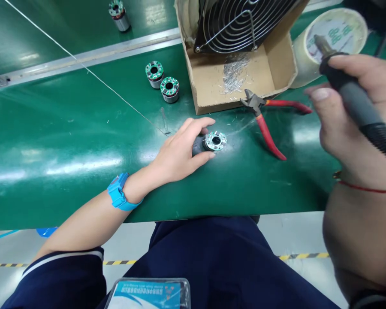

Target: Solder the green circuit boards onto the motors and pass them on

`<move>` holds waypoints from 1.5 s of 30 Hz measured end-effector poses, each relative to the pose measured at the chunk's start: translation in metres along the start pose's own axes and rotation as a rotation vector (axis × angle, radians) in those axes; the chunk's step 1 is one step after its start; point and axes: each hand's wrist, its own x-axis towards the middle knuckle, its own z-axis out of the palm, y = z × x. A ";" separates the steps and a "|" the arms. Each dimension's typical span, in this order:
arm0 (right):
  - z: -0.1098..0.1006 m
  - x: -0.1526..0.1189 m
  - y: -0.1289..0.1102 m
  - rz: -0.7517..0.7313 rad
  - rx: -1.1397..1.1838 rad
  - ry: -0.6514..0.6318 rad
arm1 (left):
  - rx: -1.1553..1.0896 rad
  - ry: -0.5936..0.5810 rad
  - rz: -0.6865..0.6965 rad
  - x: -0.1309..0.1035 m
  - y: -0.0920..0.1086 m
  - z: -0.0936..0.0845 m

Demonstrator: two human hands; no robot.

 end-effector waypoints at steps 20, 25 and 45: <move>0.008 -0.034 -0.004 -0.459 -0.168 -0.241 | -0.060 0.076 0.023 -0.004 0.014 0.002; 0.001 -0.028 -0.019 -0.587 -0.281 -0.270 | 0.023 0.101 0.060 -0.007 0.014 0.002; 0.030 -0.004 -0.028 -0.179 -0.298 0.054 | -0.031 0.336 0.367 -0.005 -0.002 -0.014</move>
